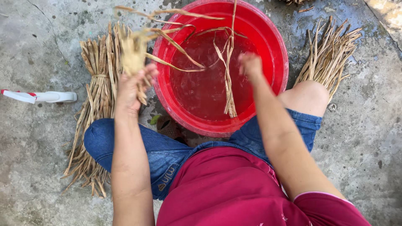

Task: The person sits on the ground in front of a red basin of water and soaks bundles of dried stalks, dipping and swishing them in the water by hand and setting wetted stalks aside. They repeatedly take stalks from piles beside them, submerge them, and move them out of the basin.

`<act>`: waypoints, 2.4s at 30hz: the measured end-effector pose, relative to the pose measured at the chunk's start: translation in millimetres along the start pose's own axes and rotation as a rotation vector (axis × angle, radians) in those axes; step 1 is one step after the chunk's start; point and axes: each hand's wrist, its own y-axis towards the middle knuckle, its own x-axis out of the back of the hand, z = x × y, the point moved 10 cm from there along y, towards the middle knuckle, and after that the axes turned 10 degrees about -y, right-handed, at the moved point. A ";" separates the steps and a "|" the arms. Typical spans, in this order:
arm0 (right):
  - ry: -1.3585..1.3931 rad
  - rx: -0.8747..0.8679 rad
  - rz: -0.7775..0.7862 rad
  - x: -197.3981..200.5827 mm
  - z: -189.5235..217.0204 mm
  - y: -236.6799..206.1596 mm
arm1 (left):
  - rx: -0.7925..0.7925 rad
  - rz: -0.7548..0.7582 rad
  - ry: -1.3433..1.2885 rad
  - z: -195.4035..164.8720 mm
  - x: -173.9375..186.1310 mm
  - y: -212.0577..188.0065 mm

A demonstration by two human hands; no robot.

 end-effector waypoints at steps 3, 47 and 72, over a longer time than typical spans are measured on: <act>0.075 -0.394 0.022 -65.9 -75.9 -42.8 | 0.130 0.061 0.075 55.3 -6.6 25.7; 0.225 -0.350 0.097 -8.2 -30.8 -6.7 | 0.071 0.129 0.073 28.8 -6.9 3.3; 0.087 -0.153 0.594 -177.5 -66.6 -118.0 | 0.238 0.226 0.450 189.0 16.0 62.0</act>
